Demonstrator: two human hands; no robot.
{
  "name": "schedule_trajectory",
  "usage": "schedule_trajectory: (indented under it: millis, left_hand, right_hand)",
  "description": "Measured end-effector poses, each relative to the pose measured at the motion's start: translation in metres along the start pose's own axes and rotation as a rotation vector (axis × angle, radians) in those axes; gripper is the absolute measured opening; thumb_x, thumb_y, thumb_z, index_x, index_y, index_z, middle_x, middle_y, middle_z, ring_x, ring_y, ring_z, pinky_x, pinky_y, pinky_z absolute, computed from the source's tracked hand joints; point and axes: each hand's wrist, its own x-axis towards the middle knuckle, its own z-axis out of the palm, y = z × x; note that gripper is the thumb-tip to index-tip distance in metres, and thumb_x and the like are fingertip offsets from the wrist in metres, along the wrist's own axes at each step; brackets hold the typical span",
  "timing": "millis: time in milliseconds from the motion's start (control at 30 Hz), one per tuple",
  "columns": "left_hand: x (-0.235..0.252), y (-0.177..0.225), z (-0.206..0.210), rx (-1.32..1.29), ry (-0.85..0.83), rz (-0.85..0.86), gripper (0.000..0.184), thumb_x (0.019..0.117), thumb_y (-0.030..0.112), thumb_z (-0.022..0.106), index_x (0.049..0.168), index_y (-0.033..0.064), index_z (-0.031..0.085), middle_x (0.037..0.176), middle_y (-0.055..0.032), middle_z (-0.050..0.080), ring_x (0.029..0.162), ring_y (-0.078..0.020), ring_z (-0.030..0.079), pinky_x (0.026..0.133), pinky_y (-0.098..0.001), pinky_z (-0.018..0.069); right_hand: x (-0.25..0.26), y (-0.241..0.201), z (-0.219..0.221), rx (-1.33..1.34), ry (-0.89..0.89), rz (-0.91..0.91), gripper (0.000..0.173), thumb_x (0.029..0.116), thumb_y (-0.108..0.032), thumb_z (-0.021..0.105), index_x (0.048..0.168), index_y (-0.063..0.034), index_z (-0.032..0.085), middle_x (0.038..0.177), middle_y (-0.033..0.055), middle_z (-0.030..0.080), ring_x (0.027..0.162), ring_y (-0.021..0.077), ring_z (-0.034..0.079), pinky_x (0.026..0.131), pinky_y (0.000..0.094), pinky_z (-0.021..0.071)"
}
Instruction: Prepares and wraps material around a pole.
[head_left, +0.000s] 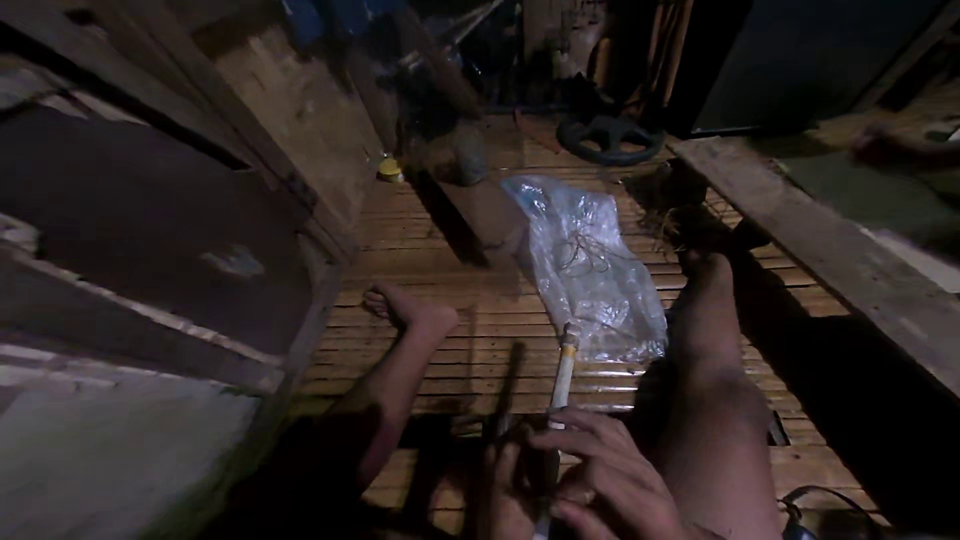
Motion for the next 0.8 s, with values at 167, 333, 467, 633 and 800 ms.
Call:
schedule_trajectory:
  millis: [167, 333, 467, 633, 800]
  left_hand:
    - [0.007, 0.003, -0.006, 0.114, 0.096, 0.219, 0.019, 0.0777, -0.003, 0.071, 0.095, -0.0001, 0.076, 0.089, -0.0110, 0.075, 0.082, -0.0202, 0.074, 0.077, -0.0378, 0.0607]
    - [0.011, -0.003, -0.007, -0.270, 0.115, 0.423, 0.019, 0.1001, 0.012, 0.061, 0.106, 0.0031, 0.077, 0.091, -0.0029, 0.075, 0.078, 0.0013, 0.067, 0.074, -0.0143, 0.0564]
    - [0.005, 0.000, -0.019, -0.543, -0.069, 0.459, 0.021, 0.1026, 0.018, 0.061, 0.107, 0.0023, 0.075, 0.090, -0.0007, 0.073, 0.075, 0.0036, 0.065, 0.069, -0.0124, 0.0558]
    - [0.002, 0.001, -0.029, -0.703, -0.212, 0.540, 0.021, 0.1019, 0.019, 0.062, 0.103, 0.0001, 0.071, 0.087, -0.0008, 0.071, 0.075, 0.0051, 0.065, 0.069, -0.0102, 0.0551]
    - [0.000, 0.006, -0.027, -0.513, -0.068, 0.619, 0.022, 0.1036, 0.023, 0.060, 0.102, 0.0038, 0.071, 0.087, 0.0006, 0.071, 0.075, 0.0042, 0.065, 0.070, -0.0105, 0.0547]
  right_hand:
    - [0.009, 0.006, -0.005, -0.220, -0.191, -0.009, 0.022, 0.1044, -0.029, 0.058, 0.096, -0.0107, 0.067, 0.132, 0.0024, 0.068, 0.128, 0.0160, 0.059, 0.109, 0.0425, 0.0445]
    - [-0.002, -0.008, -0.030, -0.172, -0.142, 0.130, 0.020, 0.1031, -0.024, 0.061, 0.102, -0.0049, 0.066, 0.113, 0.0113, 0.071, 0.100, 0.0145, 0.069, 0.088, 0.0309, 0.0565]
    - [-0.014, -0.020, -0.042, 0.168, -0.032, 0.235, 0.014, 0.1018, -0.020, 0.065, 0.102, -0.0067, 0.062, 0.097, -0.0001, 0.068, 0.089, -0.0029, 0.064, 0.079, 0.0126, 0.0540]
    - [-0.026, -0.029, -0.042, 0.569, 0.054, 0.403, 0.008, 0.1020, -0.021, 0.064, 0.109, -0.0181, 0.067, 0.093, -0.0120, 0.068, 0.080, -0.0058, 0.063, 0.071, 0.0124, 0.0538]
    - [-0.035, -0.031, -0.027, 0.825, 0.095, 0.520, 0.013, 0.1046, -0.025, 0.059, 0.110, -0.0185, 0.068, 0.086, -0.0122, 0.066, 0.075, -0.0062, 0.061, 0.068, 0.0123, 0.0516]
